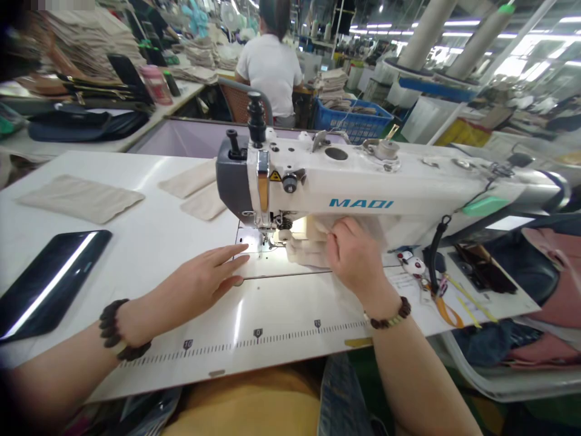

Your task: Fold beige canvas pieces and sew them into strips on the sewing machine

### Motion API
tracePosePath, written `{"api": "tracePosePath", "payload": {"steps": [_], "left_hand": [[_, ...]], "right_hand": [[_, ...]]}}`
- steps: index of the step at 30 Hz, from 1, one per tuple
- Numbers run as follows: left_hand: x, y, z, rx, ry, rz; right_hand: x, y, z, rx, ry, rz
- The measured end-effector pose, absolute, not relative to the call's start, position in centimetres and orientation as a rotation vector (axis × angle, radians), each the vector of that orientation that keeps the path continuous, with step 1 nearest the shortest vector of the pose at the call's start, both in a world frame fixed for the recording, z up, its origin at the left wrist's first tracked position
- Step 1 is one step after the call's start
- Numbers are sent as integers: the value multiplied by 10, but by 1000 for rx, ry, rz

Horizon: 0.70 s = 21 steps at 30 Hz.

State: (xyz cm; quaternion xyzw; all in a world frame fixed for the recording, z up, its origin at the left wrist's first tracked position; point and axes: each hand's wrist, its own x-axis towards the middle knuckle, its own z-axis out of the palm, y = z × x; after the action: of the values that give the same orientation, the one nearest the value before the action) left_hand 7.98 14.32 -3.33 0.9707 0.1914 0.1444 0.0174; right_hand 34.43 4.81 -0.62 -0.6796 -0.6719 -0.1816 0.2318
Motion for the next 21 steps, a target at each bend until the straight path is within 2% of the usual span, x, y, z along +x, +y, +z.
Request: {"api": "tracePosePath", "payload": {"steps": [3, 9, 12, 17, 21], "left_hand": [[87, 126, -30, 2938, 522, 591], [121, 96, -35, 2826, 307, 689], [133, 88, -42, 2804, 148, 571], [122, 88, -40, 2670, 68, 181], [81, 96, -31, 2506, 192, 136]], "right_hand": [[342, 23, 9, -1907, -1803, -464], [298, -34, 5, -1958, -2026, 25], [273, -48, -5, -1877, -2058, 307], [267, -53, -1, -1686, -2062, 758], [289, -55, 3, -1571, -1988, 822]]}}
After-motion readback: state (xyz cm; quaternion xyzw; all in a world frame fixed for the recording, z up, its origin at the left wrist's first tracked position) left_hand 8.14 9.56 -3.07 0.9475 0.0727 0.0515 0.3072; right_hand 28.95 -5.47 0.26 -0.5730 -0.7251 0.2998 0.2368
